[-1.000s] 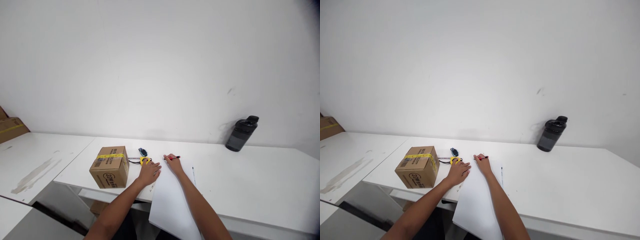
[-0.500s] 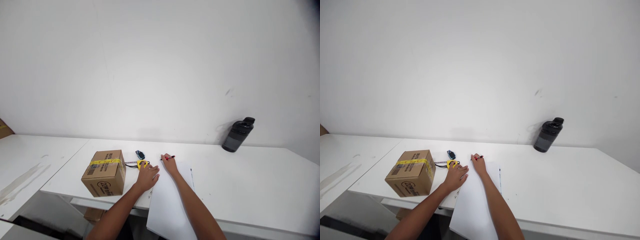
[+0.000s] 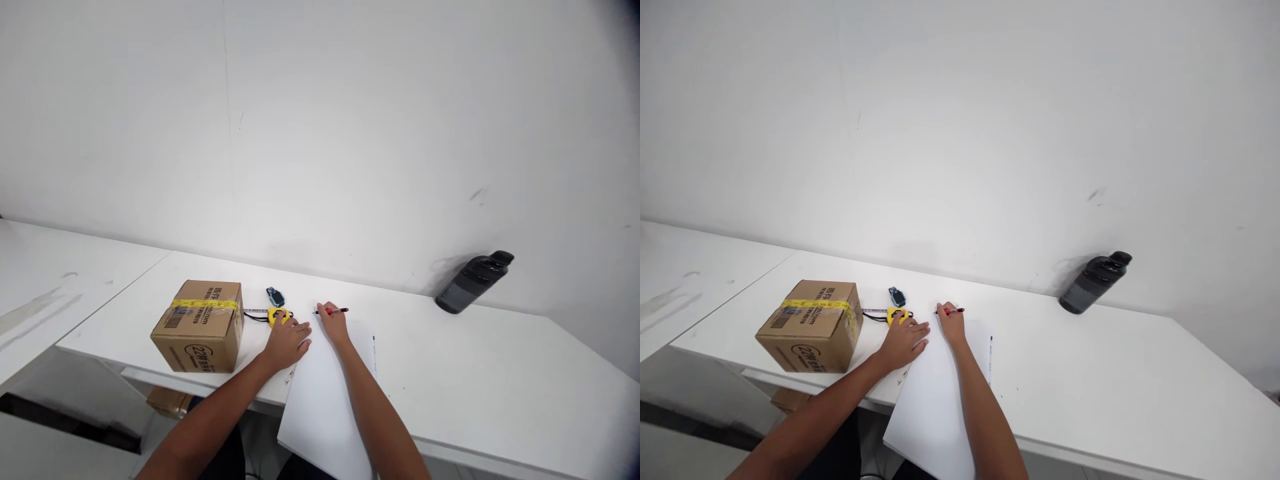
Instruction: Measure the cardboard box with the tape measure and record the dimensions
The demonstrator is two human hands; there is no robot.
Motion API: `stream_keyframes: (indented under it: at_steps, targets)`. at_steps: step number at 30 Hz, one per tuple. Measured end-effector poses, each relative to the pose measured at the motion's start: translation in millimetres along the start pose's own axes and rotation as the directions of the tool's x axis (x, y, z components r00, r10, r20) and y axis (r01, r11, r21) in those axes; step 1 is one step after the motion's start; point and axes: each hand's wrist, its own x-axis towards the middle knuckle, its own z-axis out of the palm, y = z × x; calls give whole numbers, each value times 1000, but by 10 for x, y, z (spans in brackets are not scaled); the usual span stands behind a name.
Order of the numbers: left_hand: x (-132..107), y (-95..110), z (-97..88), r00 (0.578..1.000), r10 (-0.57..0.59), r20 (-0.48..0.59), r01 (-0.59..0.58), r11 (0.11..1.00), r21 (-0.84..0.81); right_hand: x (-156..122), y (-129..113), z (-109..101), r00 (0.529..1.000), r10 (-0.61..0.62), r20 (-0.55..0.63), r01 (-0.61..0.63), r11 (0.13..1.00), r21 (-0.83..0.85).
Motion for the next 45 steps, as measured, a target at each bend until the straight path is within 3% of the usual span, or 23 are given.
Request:
stream_keyframes:
  at_steps: [45]
  targets:
    - [17, -67, 80, 998, 35, -57, -32, 998, 53, -17, -4, -17, 991, 21, -130, -22, 1000, -11]
